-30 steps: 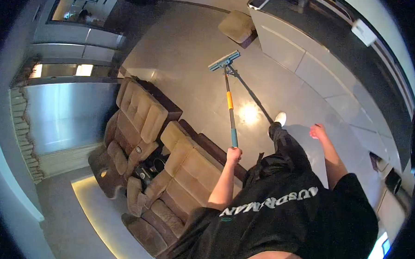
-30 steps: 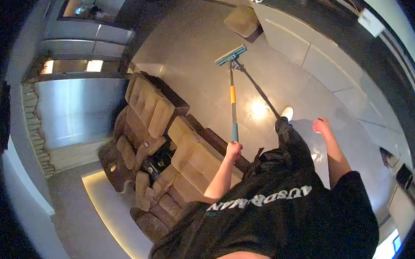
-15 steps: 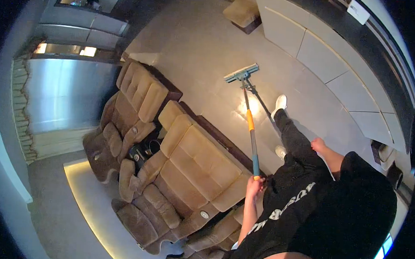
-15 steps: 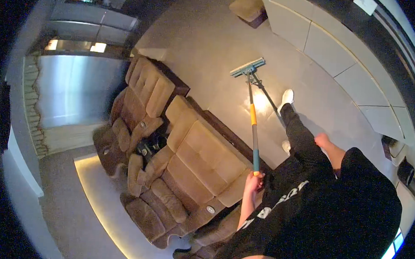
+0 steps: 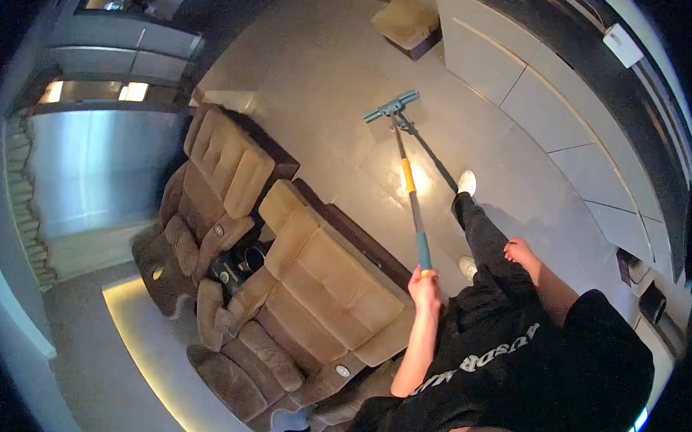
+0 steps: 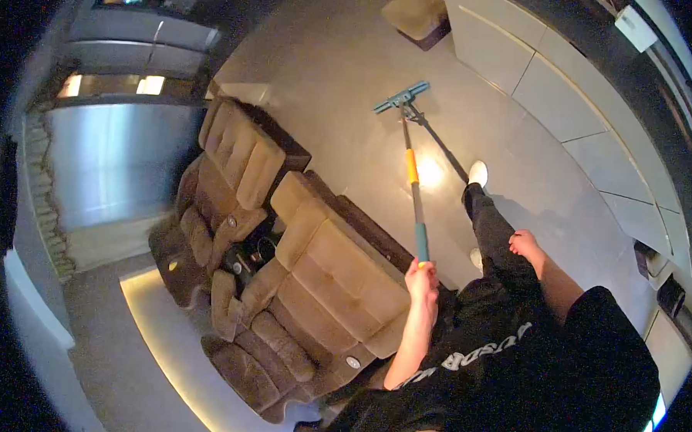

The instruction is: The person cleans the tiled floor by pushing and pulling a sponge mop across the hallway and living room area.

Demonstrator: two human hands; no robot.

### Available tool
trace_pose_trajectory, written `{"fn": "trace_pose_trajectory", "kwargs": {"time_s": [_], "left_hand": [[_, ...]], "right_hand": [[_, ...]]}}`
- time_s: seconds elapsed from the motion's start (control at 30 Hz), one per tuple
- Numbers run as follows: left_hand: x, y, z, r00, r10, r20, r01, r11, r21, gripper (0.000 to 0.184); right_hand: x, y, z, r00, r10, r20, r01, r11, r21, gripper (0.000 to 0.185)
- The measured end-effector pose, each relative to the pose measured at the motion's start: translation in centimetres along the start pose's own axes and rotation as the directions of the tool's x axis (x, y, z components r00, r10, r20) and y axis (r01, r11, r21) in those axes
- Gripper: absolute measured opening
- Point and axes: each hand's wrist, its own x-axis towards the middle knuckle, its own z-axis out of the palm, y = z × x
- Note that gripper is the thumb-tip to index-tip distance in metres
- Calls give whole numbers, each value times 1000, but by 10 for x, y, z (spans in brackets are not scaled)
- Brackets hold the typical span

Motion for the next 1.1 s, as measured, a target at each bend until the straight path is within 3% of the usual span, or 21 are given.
{"fn": "trace_pose_trajectory", "kwargs": {"time_s": [0.17,0.23,0.27,0.3,0.33,0.37,0.53,0.63,0.8,0.9,1.03,1.1], "left_hand": [[90,55,69,987,145,64,-141,988,-71,12],[123,85,111,987,162,10,-159,978,-137,12],[144,101,124,986,151,69,-152,988,-3,12],[167,106,119,978,199,62,-194,978,-71,11],[232,104,120,961,252,115,-221,948,-229,8],[203,146,153,975,218,34,-217,975,-49,5],[279,197,163,966,76,249,-115,983,146,6],[276,186,134,955,38,293,-104,972,212,4],[213,128,56,957,59,285,-119,973,199,6],[180,73,-24,955,103,279,-157,971,181,7],[96,-1,-126,960,88,265,-115,989,90,8],[28,-29,-156,988,53,148,-79,981,175,9]], "right_hand": [[12,-53,-41,995,97,-12,-93,973,209,12],[28,-50,-54,995,6,-102,21,967,253,13],[32,-54,-60,986,-16,-163,59,964,260,12],[23,-35,-47,974,-32,-224,93,959,268,12],[19,-47,-49,978,62,-200,3,951,309,12],[16,-53,-52,982,50,-181,5,958,288,12],[10,-76,-55,981,-6,-194,39,985,168,11],[14,-74,-55,991,-68,-114,91,973,212,11],[22,-54,-63,992,-68,-102,75,995,72,11],[25,-38,-57,989,20,-146,-9,997,73,11],[2,-26,-43,995,11,-101,-26,989,-148,11],[-2,-24,-32,998,-4,-58,-11,965,-261,12]]}}
